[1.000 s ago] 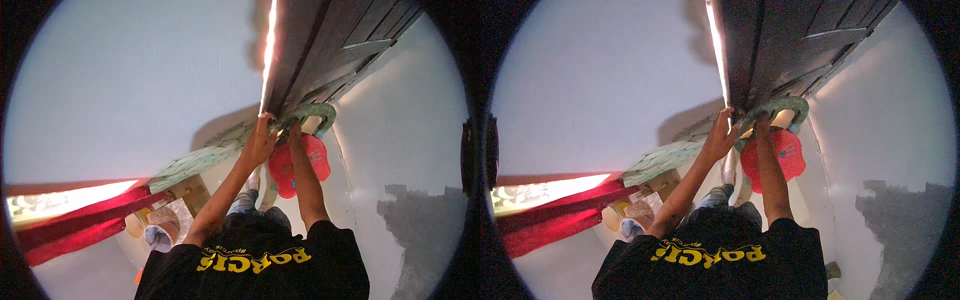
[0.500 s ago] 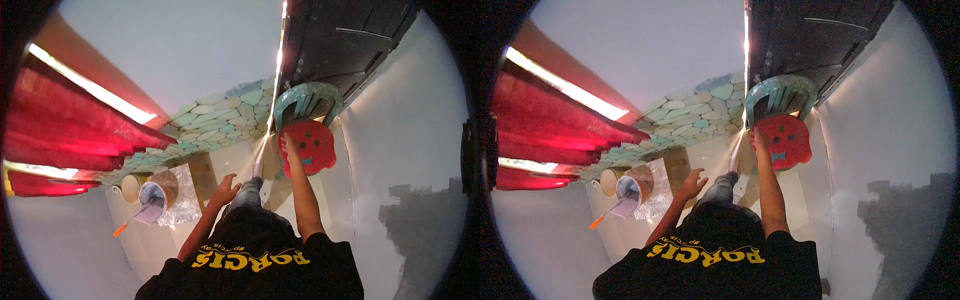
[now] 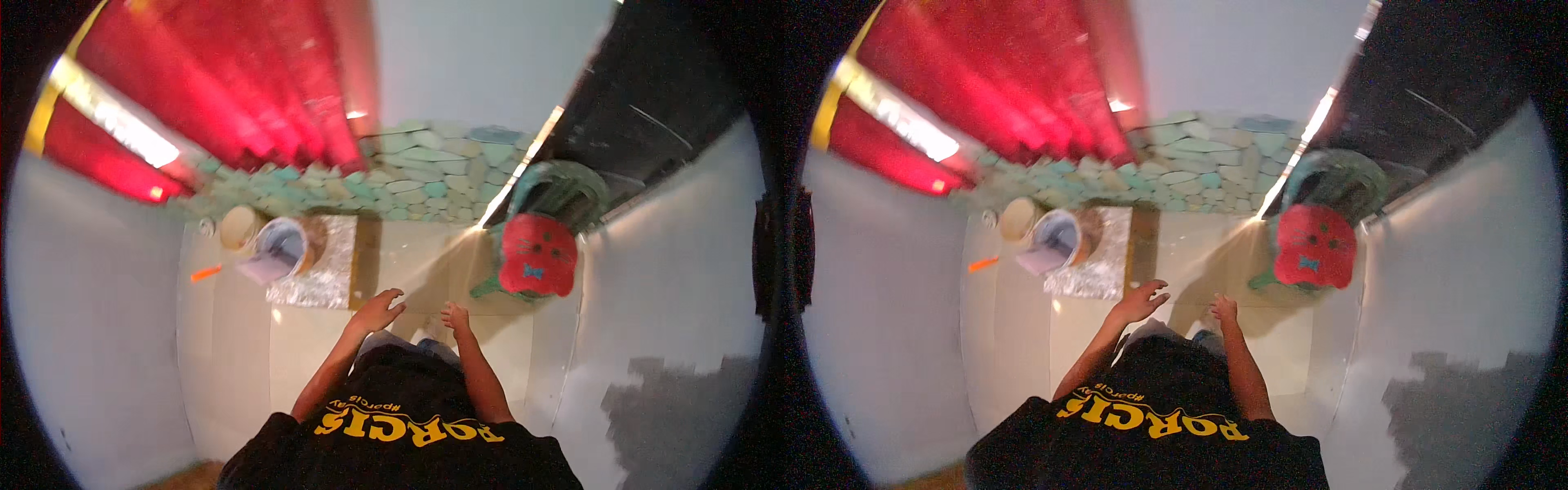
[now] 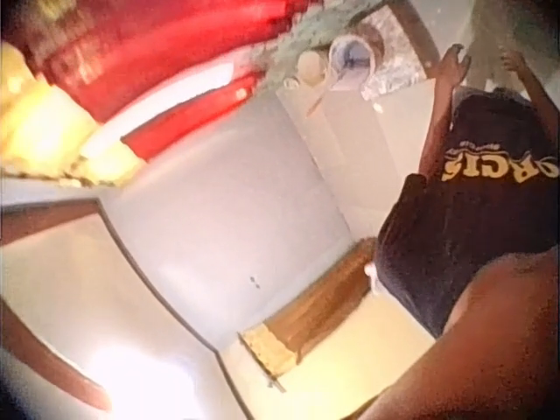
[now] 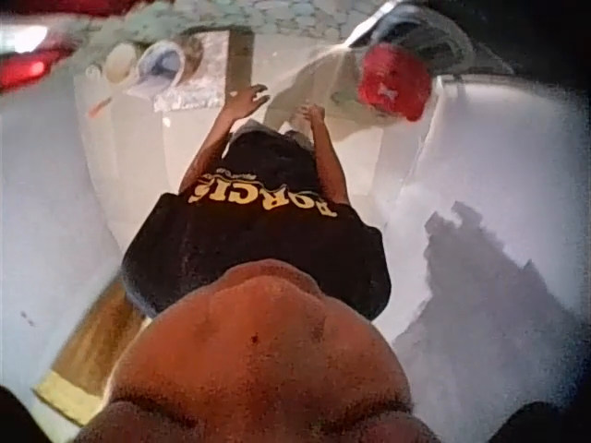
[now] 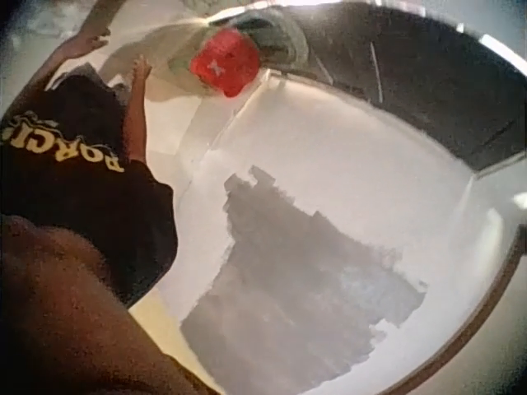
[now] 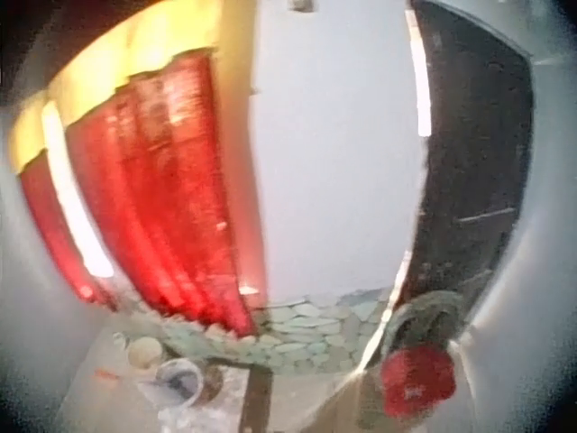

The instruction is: The person is painting a wall and a floor fixture using a paint roller.

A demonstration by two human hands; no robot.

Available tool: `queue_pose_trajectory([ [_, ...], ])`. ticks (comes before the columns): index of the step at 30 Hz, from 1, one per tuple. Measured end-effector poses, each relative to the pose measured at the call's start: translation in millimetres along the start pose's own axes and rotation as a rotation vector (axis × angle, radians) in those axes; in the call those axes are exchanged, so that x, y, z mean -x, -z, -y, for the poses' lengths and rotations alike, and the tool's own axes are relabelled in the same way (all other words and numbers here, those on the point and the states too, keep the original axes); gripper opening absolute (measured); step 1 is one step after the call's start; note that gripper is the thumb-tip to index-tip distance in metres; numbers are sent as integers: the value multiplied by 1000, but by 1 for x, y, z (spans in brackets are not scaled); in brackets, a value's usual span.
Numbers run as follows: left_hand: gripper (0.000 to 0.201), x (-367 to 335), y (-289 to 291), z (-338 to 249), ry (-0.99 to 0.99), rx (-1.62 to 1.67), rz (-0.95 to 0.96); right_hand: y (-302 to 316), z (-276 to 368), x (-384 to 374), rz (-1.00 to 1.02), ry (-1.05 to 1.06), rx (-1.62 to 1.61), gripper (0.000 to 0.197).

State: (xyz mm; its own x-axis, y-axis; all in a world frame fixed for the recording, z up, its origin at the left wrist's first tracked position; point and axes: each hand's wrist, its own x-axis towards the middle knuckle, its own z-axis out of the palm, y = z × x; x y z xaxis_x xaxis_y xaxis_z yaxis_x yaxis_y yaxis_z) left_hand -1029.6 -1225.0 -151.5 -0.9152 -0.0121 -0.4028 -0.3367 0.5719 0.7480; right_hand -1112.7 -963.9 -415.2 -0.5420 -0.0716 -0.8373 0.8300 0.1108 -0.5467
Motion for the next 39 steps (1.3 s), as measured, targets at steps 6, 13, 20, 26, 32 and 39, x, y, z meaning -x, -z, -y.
queue_pose_trajectory([
  [6, 50, 106, 34, 86, 84, 166, -164, -111, -41, 52, 255, 47, 197, 46],
  [13, 38, 273, 81, 221, 275, 322, -624, -266, -67, 113, 471, 82, 349, 50],
  [20, 37, 347, 153, 296, 348, 524, -962, -431, -66, 177, 620, 126, 479, 50],
  [26, 45, 343, 237, 319, 336, 530, -1058, -546, -41, 209, 811, 139, 368, 45],
  [32, 61, 294, 324, 341, 219, 561, -991, -641, 5, 236, 846, 92, 178, 59],
  [39, 64, 224, 404, 363, -2, 239, -786, -717, 12, 195, 757, -29, -113, 65],
])
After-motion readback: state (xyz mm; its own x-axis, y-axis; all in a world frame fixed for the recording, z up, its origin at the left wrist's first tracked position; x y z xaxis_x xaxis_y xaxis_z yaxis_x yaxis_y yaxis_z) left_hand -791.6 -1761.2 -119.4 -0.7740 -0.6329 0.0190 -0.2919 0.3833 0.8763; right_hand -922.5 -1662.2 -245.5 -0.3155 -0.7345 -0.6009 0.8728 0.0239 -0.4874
